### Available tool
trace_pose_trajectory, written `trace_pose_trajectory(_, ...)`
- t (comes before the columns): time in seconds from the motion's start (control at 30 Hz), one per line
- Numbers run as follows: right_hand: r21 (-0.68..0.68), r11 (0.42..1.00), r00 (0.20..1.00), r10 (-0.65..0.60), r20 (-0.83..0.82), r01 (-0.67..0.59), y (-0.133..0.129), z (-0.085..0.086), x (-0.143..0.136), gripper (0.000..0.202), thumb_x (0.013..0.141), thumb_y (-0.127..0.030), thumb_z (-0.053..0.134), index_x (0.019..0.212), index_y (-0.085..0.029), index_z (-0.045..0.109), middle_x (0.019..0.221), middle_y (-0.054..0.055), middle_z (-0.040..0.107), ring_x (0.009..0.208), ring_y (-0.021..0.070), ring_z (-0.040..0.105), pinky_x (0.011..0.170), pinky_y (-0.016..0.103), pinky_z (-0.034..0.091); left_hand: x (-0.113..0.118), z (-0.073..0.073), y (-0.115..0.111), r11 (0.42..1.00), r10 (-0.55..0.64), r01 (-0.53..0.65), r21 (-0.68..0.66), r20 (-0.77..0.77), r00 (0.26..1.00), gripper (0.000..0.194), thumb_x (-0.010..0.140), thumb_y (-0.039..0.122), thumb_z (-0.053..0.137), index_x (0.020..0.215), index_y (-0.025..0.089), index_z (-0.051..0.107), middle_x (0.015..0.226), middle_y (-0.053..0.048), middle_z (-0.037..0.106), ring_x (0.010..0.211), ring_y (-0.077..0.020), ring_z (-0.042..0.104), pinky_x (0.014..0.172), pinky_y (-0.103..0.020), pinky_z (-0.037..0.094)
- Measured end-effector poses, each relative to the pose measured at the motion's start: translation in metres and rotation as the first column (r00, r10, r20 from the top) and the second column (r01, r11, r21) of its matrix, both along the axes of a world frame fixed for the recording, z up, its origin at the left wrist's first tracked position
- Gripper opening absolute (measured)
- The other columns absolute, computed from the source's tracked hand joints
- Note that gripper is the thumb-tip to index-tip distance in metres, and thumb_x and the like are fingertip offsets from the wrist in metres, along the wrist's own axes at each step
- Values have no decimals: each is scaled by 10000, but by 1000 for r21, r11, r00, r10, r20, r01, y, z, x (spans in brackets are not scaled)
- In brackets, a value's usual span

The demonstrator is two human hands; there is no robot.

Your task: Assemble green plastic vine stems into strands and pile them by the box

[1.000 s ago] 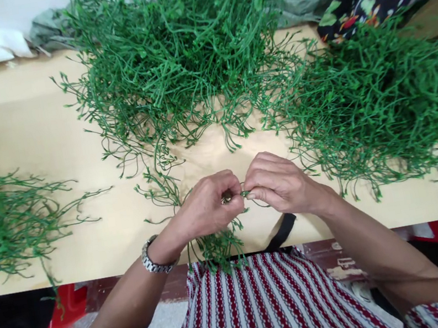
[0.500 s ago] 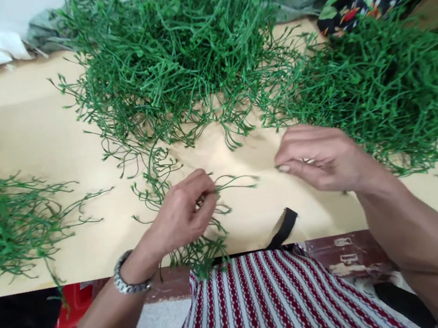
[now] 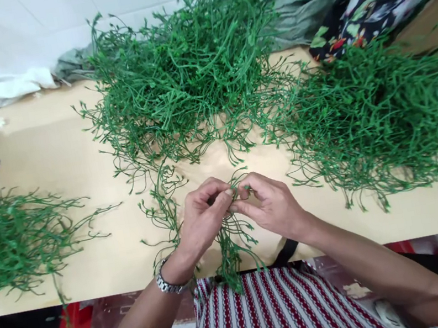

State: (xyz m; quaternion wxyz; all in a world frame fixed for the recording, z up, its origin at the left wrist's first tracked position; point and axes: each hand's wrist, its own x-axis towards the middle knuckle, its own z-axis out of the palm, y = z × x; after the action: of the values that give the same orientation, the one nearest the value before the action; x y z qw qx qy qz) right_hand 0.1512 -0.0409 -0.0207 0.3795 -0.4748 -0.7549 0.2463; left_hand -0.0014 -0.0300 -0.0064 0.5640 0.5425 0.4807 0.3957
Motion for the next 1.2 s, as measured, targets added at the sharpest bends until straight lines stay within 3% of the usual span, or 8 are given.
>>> trace_pose_trajectory(0.17,-242,970,976,-62,-207,10,1,-5,-1,149,785,-294,568,741,-156,532,583,-45,465,455,43,363,418,162,300,-1,-2,-1,991,-58,50,126,64,996,93,756,173,570,761,154,661,741,-21,549,581,-84,512,520,-221,422)
trace_pose_trajectory(0.37,-311,949,956,-140,-260,54,1,-4,-4,90,754,-197,534,681,-147,517,541,-54,435,458,42,365,422,152,301,1,5,-2,911,-41,137,389,-246,968,150,779,81,495,806,143,629,775,-44,574,700,-106,550,617,-229,445)
trace_pose_trajectory(0.5,-358,932,932,-77,-355,-60,2,-4,-1,171,796,-248,524,661,-145,507,567,-33,482,520,62,450,480,164,374,2,5,-2,857,-54,266,442,-436,899,113,761,108,526,859,129,577,776,-38,546,701,-115,529,626,-236,440)
trace_pose_trajectory(0.6,-253,963,960,20,-278,-93,0,1,7,151,835,-239,500,737,-144,565,616,-6,558,560,80,515,529,186,423,1,2,-1,833,-1,279,477,-503,864,86,765,100,501,787,135,576,737,-33,537,686,-118,516,605,-233,420)
trace_pose_trajectory(0.77,208,975,995,90,-39,-80,1,8,17,218,790,-135,538,1006,-142,567,922,87,595,840,145,566,699,250,484,0,1,-1,853,-58,275,443,-443,895,145,772,71,474,742,137,599,707,-26,548,658,-104,518,598,-221,408)
trace_pose_trajectory(0.87,171,959,974,226,28,-227,7,5,17,294,829,-154,492,1121,-133,516,950,94,580,860,146,560,733,266,489,0,3,-3,861,-78,257,438,-385,919,130,773,69,486,758,142,592,727,-21,567,673,-95,537,617,-208,422)
trace_pose_trajectory(1.0,164,970,984,172,48,-178,9,-1,16,259,847,-173,477,1098,-146,534,802,45,570,678,117,535,612,236,468,-1,1,-6,878,4,196,437,-415,910,106,772,95,515,857,154,541,741,-4,580,640,-80,531,613,-194,436)
trace_pose_trajectory(1.2,148,982,991,103,81,-114,5,2,18,200,814,-132,490,987,-149,590,769,35,555,633,105,523,572,220,435,-3,-4,-2,719,133,337,608,-596,792,114,804,119,476,868,152,565,740,-31,561,686,-112,526,598,-218,418)
